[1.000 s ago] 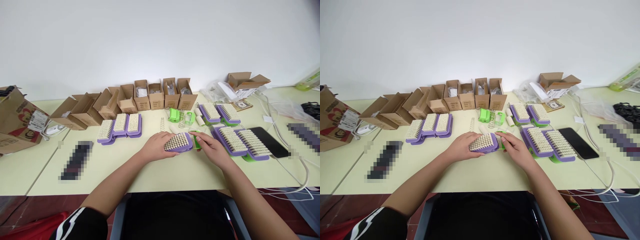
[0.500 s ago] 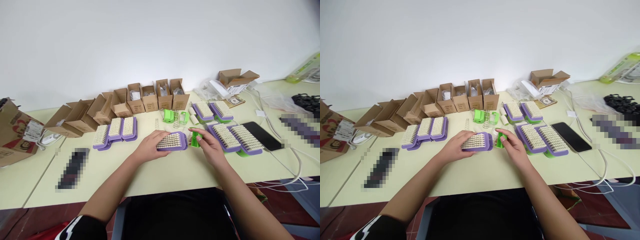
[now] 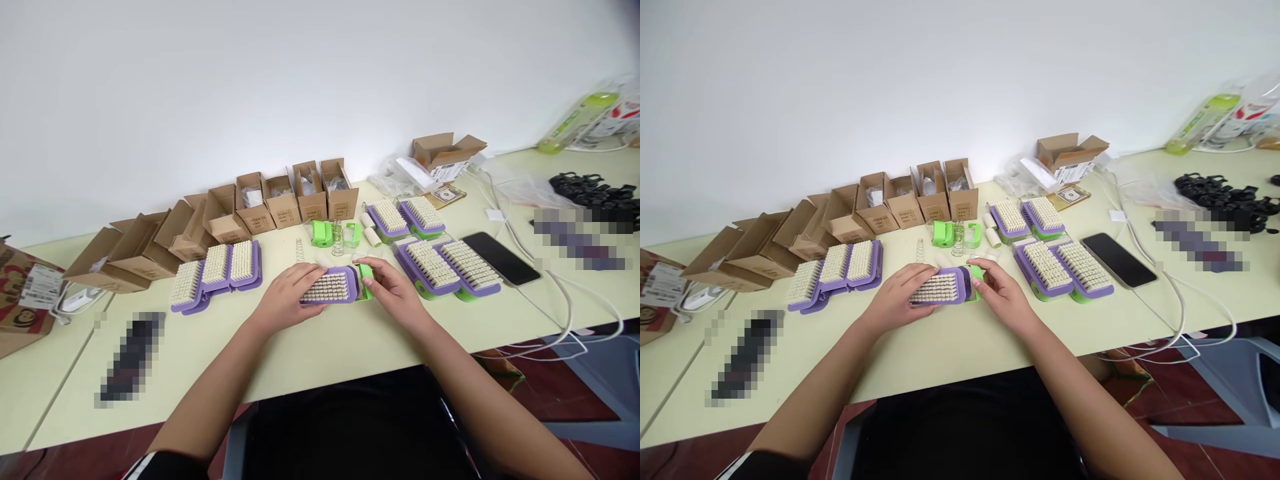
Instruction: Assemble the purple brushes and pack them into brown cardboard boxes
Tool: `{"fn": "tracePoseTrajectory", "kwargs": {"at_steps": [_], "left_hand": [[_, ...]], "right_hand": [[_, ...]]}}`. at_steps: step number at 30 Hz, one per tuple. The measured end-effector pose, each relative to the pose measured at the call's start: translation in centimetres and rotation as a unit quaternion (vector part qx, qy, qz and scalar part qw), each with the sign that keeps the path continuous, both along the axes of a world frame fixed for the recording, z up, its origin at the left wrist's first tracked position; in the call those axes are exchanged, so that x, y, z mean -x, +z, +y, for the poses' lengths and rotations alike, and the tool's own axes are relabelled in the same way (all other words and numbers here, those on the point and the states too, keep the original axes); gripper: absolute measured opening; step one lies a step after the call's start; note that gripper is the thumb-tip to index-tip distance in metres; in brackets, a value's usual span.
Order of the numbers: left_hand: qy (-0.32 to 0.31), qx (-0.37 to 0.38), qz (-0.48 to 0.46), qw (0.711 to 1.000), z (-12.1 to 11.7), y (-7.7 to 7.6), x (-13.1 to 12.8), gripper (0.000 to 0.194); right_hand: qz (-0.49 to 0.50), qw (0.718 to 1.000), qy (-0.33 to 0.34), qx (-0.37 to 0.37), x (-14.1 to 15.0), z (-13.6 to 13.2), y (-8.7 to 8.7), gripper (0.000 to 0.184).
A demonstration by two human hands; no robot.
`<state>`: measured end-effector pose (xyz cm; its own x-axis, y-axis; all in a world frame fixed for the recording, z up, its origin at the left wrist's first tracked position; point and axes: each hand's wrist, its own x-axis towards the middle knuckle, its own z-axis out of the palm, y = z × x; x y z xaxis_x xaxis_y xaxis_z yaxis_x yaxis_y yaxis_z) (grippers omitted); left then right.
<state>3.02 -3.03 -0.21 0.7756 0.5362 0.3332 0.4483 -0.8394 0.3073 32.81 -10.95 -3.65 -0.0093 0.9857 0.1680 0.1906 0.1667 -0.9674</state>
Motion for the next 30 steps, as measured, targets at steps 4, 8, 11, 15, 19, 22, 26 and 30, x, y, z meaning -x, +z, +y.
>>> {"fn": "tracePoseTrajectory", "kwargs": {"at_steps": [4,8,11,15,19,22,26,30], "left_hand": [[0.003,-0.023,0.007,1.000,-0.2,-0.4,-0.2,0.070],[0.002,-0.032,0.001,0.999,-0.3,-0.9,-0.5,0.070],[-0.002,-0.043,-0.025,0.999,-0.3,-1.2,-0.7,0.071],[-0.002,-0.044,-0.046,0.998,-0.3,-1.3,-0.8,0.071],[-0.001,-0.024,-0.049,0.999,-0.3,-1.1,-0.9,0.070],[0.004,-0.006,-0.052,0.999,-0.3,-0.9,-0.9,0.069],[0.010,0.012,-0.050,0.999,-0.2,-1.1,-0.8,0.071],[0.014,0.014,-0.050,0.999,-0.1,-1.3,-0.7,0.075]], "right_hand": [[-0.035,0.999,-0.008,-0.005,0.3,0.0,0.0,0.050],[-0.076,0.997,-0.019,-0.024,0.5,0.0,-0.1,0.049],[-0.064,0.997,-0.023,-0.038,0.5,0.2,-0.4,0.049],[-0.044,0.998,-0.027,-0.039,0.3,0.2,-0.7,0.049],[-0.037,0.998,-0.034,-0.030,0.3,0.2,-0.6,0.051],[-0.032,0.998,-0.038,-0.025,0.3,0.1,-0.3,0.054],[-0.033,0.998,-0.042,-0.015,0.4,-0.1,0.1,0.055],[-0.041,0.998,-0.036,-0.014,0.5,-0.1,0.4,0.053]]}}
